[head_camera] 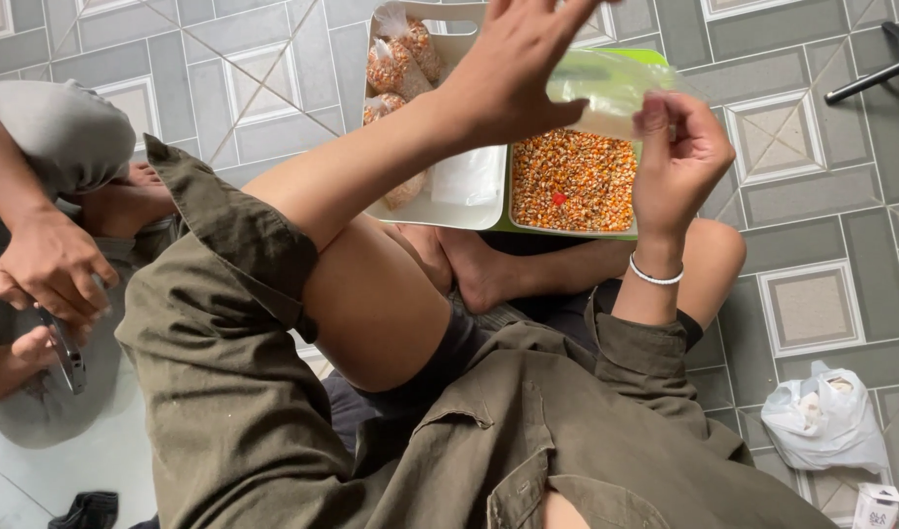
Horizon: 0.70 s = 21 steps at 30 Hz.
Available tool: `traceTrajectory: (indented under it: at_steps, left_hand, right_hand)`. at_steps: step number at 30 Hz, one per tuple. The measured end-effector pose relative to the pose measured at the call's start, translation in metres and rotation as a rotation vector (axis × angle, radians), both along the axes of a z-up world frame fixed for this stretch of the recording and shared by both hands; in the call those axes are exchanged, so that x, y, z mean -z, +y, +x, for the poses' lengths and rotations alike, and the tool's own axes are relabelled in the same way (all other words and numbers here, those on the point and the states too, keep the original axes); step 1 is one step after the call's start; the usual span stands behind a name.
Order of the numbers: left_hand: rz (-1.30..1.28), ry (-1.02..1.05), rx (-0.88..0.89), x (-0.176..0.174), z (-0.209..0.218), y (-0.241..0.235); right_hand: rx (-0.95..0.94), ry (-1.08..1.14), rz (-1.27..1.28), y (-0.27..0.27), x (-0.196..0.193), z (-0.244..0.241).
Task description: The person scoops corn seeds into small plastic bags using a spoon and ties them closed.
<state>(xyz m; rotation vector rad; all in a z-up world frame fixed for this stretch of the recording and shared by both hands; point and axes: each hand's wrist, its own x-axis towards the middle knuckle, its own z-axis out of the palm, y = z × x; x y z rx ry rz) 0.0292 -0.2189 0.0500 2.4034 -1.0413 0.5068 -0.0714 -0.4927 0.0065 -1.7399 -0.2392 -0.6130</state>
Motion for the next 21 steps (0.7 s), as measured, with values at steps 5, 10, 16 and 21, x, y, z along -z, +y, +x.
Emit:
traceTrajectory:
  at_steps: [5,10,16,21]
  left_hand:
    - [-0.103,0.030,0.086,-0.043,-0.009,-0.013]
    - [-0.249,0.162,0.123,-0.053,-0.009,-0.002]
    - [-0.205,0.183,0.141,-0.061,-0.026,-0.007]
    - [-0.152,0.070,0.246,-0.053,-0.019,-0.019]
  right_hand:
    - [-0.143,-0.020,-0.203,0.007,-0.035,-0.011]
    - [-0.081,0.007,-0.075,-0.010,-0.023,-0.004]
    - [0.045,-0.113,-0.228,0.008,-0.047,-0.016]
    - [-0.065,-0.103,-0.195,0.019,-0.052,-0.020]
